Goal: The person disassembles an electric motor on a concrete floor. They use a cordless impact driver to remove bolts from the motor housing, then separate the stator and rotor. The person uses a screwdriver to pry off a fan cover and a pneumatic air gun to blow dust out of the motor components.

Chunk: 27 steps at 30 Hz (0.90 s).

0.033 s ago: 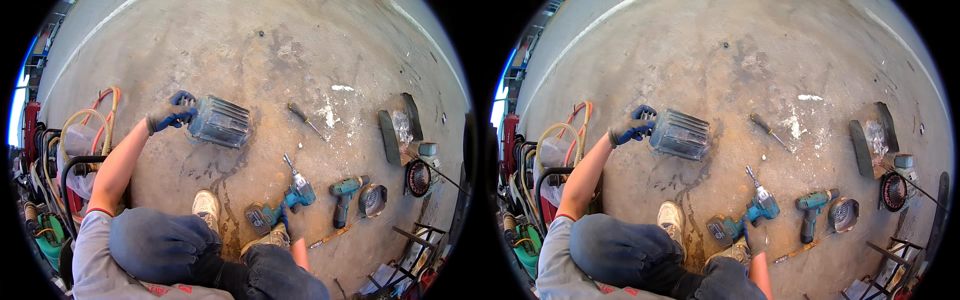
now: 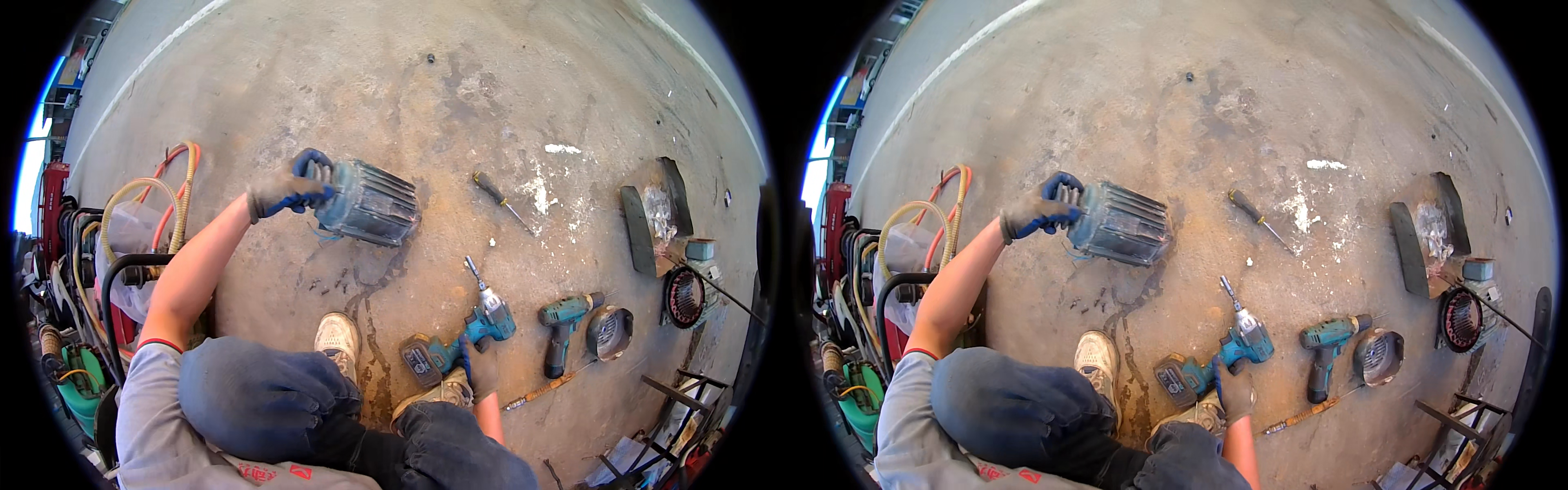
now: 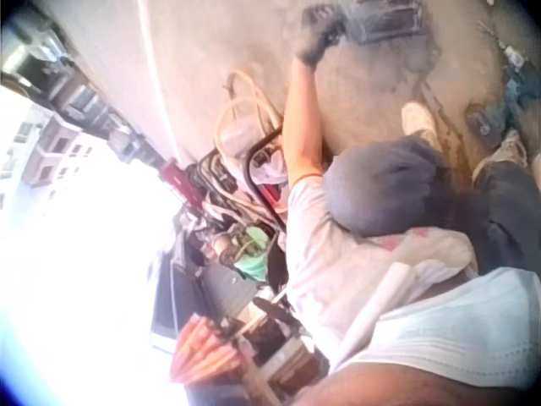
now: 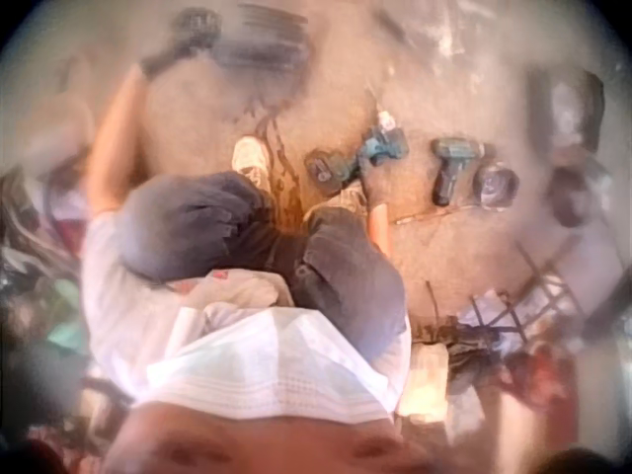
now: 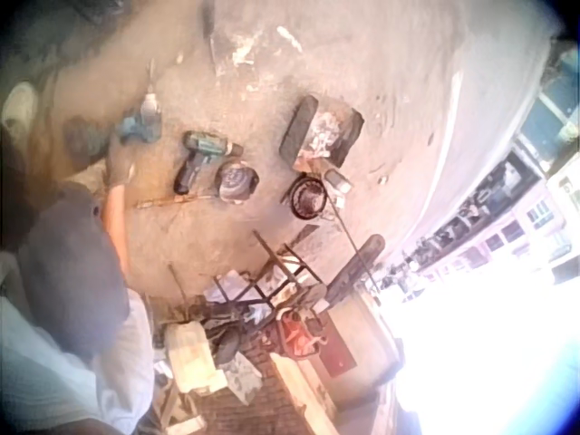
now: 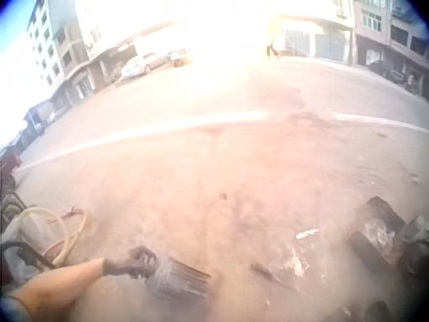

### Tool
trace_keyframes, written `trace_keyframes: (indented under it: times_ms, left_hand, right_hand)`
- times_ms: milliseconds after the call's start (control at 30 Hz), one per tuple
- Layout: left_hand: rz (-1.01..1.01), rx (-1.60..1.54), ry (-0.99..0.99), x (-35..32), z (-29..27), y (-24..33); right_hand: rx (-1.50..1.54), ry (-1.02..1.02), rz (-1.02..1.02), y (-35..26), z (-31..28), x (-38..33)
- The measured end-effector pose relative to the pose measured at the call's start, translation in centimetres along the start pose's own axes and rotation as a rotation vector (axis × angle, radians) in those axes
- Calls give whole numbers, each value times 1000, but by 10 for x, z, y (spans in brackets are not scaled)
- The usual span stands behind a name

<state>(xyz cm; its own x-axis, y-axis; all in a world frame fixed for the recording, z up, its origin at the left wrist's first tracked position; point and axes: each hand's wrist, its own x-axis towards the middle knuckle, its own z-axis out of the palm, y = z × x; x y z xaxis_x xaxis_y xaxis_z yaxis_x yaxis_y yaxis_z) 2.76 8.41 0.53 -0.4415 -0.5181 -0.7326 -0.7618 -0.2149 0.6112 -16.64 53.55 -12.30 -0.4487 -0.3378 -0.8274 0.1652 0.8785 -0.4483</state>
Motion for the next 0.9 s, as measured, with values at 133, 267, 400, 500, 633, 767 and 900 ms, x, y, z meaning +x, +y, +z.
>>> trace_keyframes:
  times_ms: [133, 267, 400, 500, 633, 767, 900]
  left_hand:
    - [178, 395, 72, 2, 45, 54]
    - [17, 473, 99, 5, 76, 87]
    - [-89, 690, 101, 13, 107, 120]
    - [-157, 811, 103, 4, 137, 143]
    - [-205, 932, 55, 0, 156, 166]
    - [-142, 1001, -60, -7, 157, 165]
    - [-50, 1028, -163, 9, 149, 172]
  right_hand:
    - [-187, -84, -46, -38, -25, -19]
    - [196, -17, -76, -75, -91, -67]
    - [429, 94, -106, -157, -175, -133]
    - [552, 113, -149, -209, -205, -187]
    - [656, 145, -285, -278, -209, -259]
    - [600, 191, -309, -320, -148, -275]
    - [209, 109, -196, -311, -65, -241]
